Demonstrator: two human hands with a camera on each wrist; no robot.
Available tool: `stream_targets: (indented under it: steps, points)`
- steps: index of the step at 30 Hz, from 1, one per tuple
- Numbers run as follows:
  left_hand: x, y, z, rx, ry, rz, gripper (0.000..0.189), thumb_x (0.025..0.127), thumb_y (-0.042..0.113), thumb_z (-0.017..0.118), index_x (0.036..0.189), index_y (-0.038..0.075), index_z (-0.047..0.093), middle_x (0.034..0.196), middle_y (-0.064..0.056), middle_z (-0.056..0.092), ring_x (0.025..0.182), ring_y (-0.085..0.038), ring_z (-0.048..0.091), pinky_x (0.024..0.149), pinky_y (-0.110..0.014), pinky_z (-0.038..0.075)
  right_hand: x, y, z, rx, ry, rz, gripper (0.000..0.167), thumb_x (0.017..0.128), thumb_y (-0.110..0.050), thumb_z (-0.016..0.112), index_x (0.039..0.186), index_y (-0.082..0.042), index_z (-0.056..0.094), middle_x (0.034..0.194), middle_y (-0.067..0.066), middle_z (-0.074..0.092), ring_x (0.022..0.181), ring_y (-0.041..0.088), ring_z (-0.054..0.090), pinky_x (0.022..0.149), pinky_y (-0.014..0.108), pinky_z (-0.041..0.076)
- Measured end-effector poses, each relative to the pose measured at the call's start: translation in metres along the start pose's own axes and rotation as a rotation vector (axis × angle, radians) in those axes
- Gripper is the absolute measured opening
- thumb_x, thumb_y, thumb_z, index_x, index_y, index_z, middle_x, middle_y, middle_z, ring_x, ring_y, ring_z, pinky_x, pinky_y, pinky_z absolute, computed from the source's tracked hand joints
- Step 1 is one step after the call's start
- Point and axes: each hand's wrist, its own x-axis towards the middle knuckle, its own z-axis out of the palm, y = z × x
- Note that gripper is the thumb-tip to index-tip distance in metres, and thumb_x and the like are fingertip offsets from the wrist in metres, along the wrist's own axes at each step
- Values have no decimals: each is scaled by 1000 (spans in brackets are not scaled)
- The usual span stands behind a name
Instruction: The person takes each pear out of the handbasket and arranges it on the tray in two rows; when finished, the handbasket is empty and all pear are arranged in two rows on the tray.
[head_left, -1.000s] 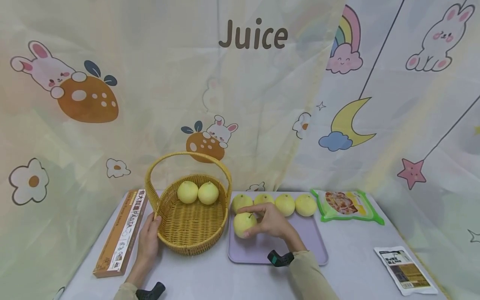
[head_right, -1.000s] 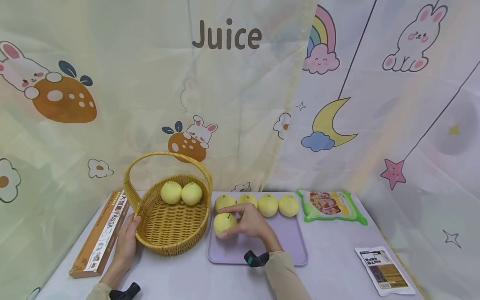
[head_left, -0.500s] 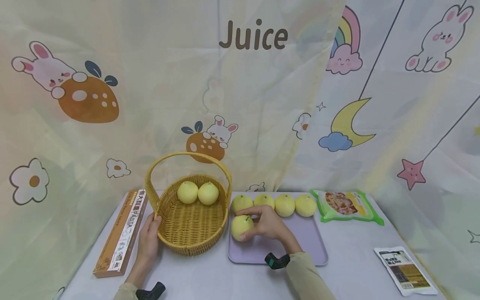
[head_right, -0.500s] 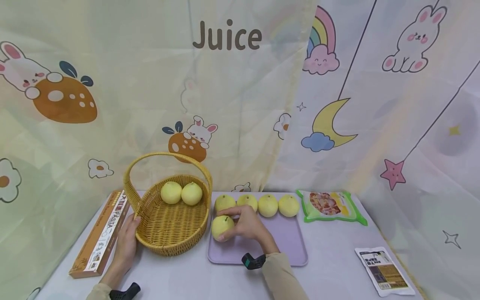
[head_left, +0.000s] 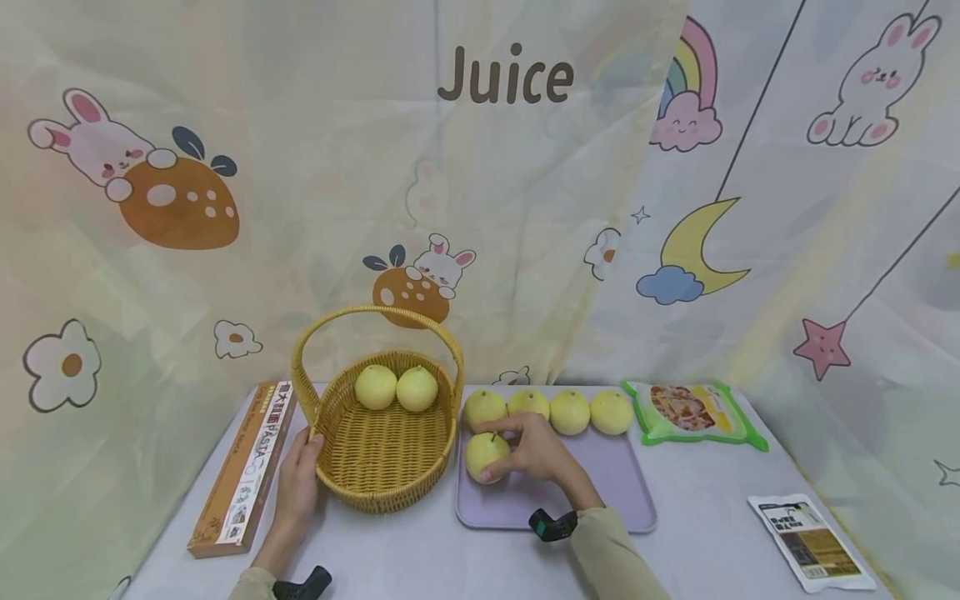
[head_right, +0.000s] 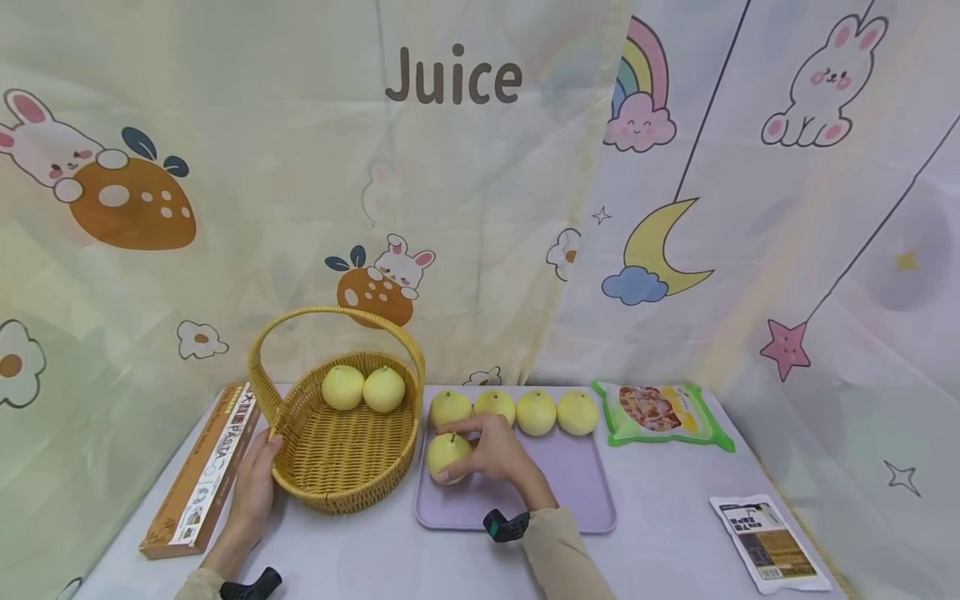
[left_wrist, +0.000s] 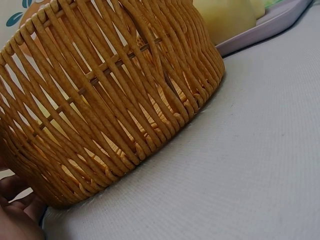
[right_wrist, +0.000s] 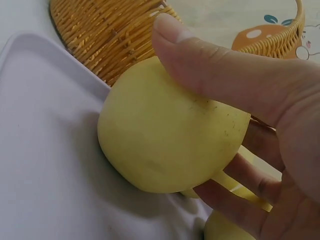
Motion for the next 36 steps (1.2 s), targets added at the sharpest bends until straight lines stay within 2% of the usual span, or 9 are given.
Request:
stream_targets:
  steps: [3, 6, 9, 12, 22, 29, 36]
  points:
    - [0, 0, 0, 5, -2, 1, 69, 114, 53, 27, 170, 12, 21, 174, -19, 28, 162, -40, 23, 133, -58, 19, 0, 0, 0, -31, 5, 3, 69, 63, -32, 104, 126, -17, 79, 128, 0, 77, 111, 18, 64, 97, 49, 58]
    - [0, -1, 0, 8, -3, 4, 69, 114, 53, 27, 170, 12, 21, 174, -19, 27, 162, -40, 23, 133, -58, 19, 1, -1, 1, -68, 21, 2, 69, 63, -34, 104, 126, -20, 80, 124, -1, 77, 100, 14, 61, 87, 38, 57]
    - [0, -1, 0, 14, -1, 6, 70, 114, 53, 27, 170, 12, 21, 174, -19, 27, 162, -40, 23, 133, -58, 19, 1, -2, 1, -89, 35, 2, 68, 63, -36, 104, 125, -22, 80, 121, -5, 77, 95, 13, 59, 79, 29, 54]
    - [-1, 0, 0, 16, 1, 6, 70, 114, 53, 27, 170, 12, 21, 174, -19, 28, 162, -40, 23, 133, -58, 20, 1, -2, 2, -95, 43, -2, 67, 63, -36, 104, 124, -23, 80, 117, -8, 76, 92, 13, 58, 76, 26, 51]
    - [-1, 1, 1, 9, 6, 10, 69, 114, 53, 27, 169, 10, 24, 172, -20, 31, 161, -41, 24, 132, -60, 19, 2, -2, 5, -120, 85, -15, 67, 62, -38, 104, 122, -22, 81, 108, -9, 75, 91, 19, 60, 76, 28, 50]
    - [-1, 1, 0, 14, 4, 15, 70, 114, 53, 27, 169, 10, 23, 172, -21, 30, 161, -41, 24, 132, -60, 19, 2, -5, 6, -73, 92, -31, 67, 64, -36, 104, 124, -17, 80, 120, 1, 79, 101, 14, 65, 88, 50, 60]
    - [-1, 0, 1, 16, 6, 18, 69, 114, 53, 27, 169, 11, 24, 171, -20, 32, 161, -40, 27, 132, -59, 21, 3, -5, 5, -38, 85, -89, 65, 68, -33, 102, 125, -13, 79, 123, 1, 79, 113, 21, 71, 98, 54, 61]
